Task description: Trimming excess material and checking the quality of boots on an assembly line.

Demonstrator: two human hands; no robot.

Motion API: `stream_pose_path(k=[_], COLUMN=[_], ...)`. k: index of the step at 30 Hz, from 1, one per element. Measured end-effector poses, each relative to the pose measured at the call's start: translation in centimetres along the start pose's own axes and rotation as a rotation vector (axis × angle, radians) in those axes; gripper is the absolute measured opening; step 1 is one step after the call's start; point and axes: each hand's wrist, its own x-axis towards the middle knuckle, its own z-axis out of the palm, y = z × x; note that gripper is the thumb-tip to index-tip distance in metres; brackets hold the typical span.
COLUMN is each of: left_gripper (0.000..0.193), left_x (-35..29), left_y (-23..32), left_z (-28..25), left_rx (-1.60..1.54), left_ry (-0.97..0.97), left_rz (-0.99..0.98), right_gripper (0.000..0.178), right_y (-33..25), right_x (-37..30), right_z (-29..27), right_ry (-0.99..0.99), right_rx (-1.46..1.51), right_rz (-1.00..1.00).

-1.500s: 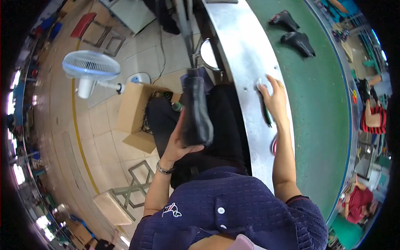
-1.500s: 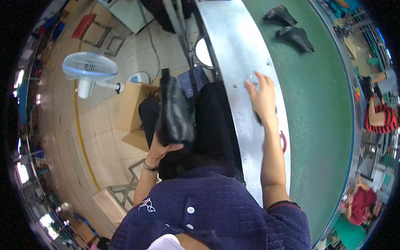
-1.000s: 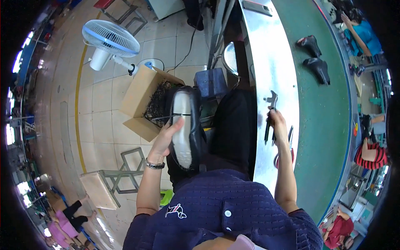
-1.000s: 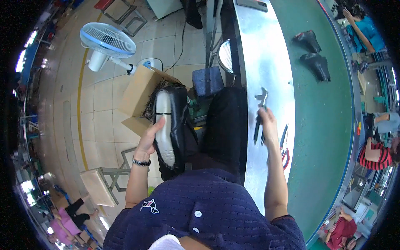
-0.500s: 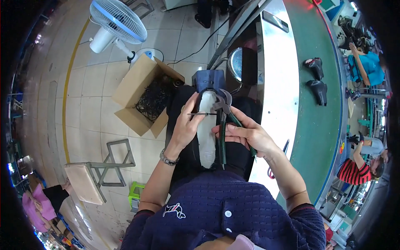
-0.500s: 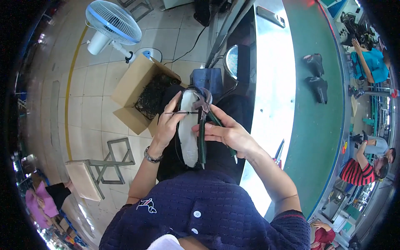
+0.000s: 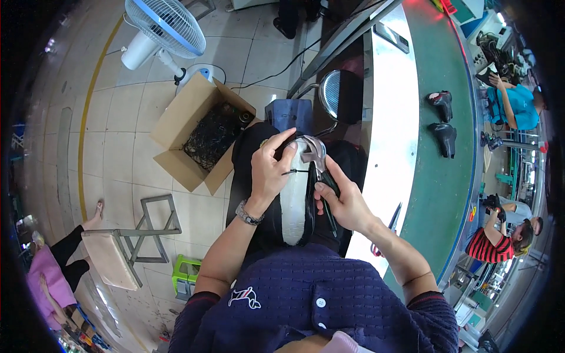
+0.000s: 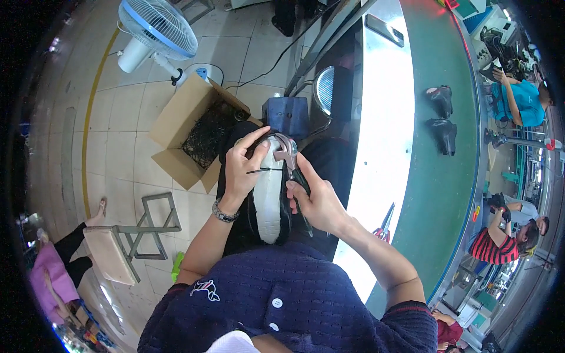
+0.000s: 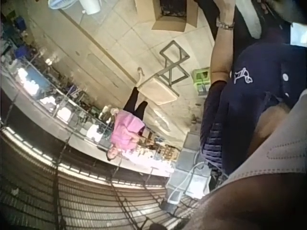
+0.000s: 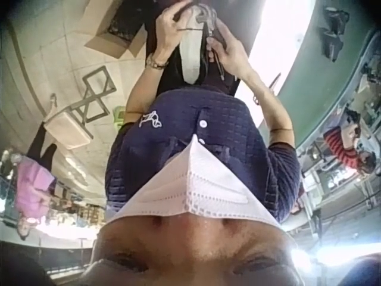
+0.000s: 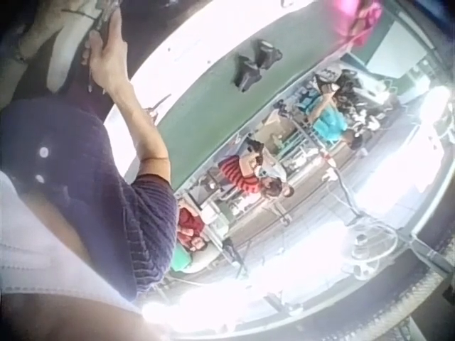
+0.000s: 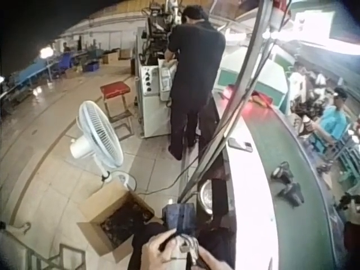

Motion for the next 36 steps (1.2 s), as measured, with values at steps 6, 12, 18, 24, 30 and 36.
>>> stream_pose_path(k=[6,12,18,24,30,36], left_gripper=[0.034,0.032,0.028,0.029,0.032,0.034], left_x=[0.3,0.6,1.1,0.8,1.3,0.7], left_y=[-1.2,-0.2,-0.6,-1.5,-2.4,-2.0], left_z=[-0.5,-0.1,-0.1,-0.2,-0.4,-1.0], left_rx=[-0.232,-0.322,-0.341,-0.209,-0.194,-0.108], left_ry=[-0.095,-0.009,-0.109,-0.047,-0.109,-0.137], left_rz=[-0.156,-0.306,-0.330,-0.170,-0.081,0.001], right_gripper=[0.060,0.056,0.058,0.065,0.066,0.065], right_y=[-1.7,-2.2,-2.6,-6.8,-3.6,-2.5], right_x=[-0.2,-0.2,0.1,0.2,2.7,2.4], right_z=[-1.2,-1.6,-3.4,-2.1,-2.0,0.1], right_ry=[-0.057,-0.108,-0.161,0.225,0.125,0.375], right_rx=[-0.097,-0.162,-0.134,-0.600,-0.922,-0.621], right_rz=[0.037,0.096,0.088,-0.362,-0.259,-0.381])
